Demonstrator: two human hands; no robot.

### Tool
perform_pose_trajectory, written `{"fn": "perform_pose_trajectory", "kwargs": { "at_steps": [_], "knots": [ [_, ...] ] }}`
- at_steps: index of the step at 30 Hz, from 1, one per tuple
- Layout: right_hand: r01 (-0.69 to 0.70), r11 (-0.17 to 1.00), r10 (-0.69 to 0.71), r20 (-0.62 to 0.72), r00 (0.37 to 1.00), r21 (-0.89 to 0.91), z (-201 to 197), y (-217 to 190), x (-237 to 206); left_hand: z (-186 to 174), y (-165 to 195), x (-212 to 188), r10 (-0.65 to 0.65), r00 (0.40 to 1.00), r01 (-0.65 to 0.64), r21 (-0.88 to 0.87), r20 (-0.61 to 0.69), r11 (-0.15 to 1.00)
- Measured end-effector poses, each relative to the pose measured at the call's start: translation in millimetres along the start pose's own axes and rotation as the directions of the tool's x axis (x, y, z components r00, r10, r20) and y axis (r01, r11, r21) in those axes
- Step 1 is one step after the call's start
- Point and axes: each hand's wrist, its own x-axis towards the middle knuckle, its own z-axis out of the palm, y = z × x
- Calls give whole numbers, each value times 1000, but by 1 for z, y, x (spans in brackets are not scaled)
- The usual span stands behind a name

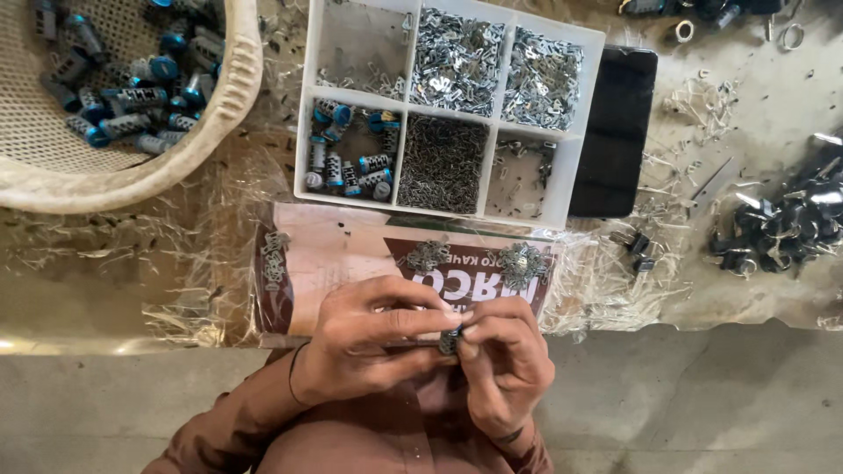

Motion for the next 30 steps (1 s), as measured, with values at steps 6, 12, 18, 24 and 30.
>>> {"fn": "perform_pose_trajectory", "kwargs": {
  "at_steps": [6, 12, 18, 24, 30],
  "knots": [
    [-66, 988, 81, 105, 991, -141, -7, -3, 9, -5, -6, 4, 34, 998, -38, 76, 46, 996],
    [-422, 765, 336, 257, 906, 487, -22, 12, -1, 0, -7, 8, 86, 992, -90, 49, 89, 995],
    [-49, 999, 50, 134, 990, -10, 1, 12, -5, -23, -5, 0, 82, 995, -82, 2, -50, 997],
    [498, 715, -244, 492, 836, -491, 61, -2, 9, -90, 6, -39, 51, 904, 18, 156, -425, 988],
    [546, 675, -225, 567, 793, -496, 91, -10, 27, -112, 16, -69, 57, 836, 59, 192, -546, 980]
  ]
}}
